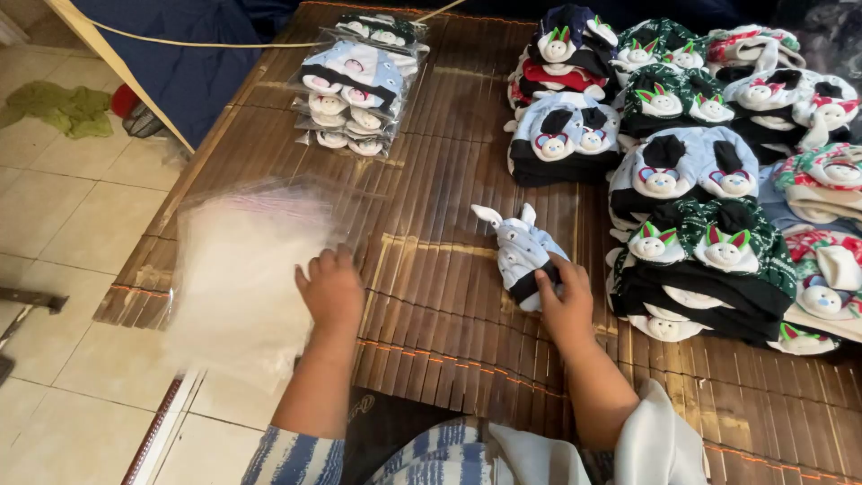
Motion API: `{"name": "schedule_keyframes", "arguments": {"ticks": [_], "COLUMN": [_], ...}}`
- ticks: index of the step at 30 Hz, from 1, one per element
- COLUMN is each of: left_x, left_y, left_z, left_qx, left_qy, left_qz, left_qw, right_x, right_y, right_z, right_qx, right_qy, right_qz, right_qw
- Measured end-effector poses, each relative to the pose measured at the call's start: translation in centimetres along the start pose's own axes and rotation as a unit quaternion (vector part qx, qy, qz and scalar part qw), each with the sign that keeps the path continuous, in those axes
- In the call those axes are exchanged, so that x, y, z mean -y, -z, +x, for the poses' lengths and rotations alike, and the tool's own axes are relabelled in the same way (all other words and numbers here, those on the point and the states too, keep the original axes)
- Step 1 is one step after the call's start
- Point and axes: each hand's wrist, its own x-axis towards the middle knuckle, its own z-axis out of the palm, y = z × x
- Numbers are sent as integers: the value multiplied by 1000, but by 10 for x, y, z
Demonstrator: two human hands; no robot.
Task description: Packaging baby hats and booties into clear plastic bags
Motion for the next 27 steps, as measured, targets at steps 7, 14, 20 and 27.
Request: {"name": "schedule_keyframes", "arguments": {"ticks": [7,14,20,27], "left_x": [-59,-69,-104,-156], "left_y": [51,89,80,63], "left_z": [-14,17,11,-39], "left_qx": [157,351,330,125], "left_qy": [-201,-263,-230,-289], "left_qz": [-118,-209,-265,-249], "left_qw": [960,874,876,916], "right_x": [-17,-13,-18,-22], "right_y": [38,47,43,38], "right_z": [10,0,1,2], "right_qx": [-38,-40,-54,-56], "right_qy": [-22,38,86,110], "right_qz": [34,11,3,15], "right_qw": [998,998,995,992]}}
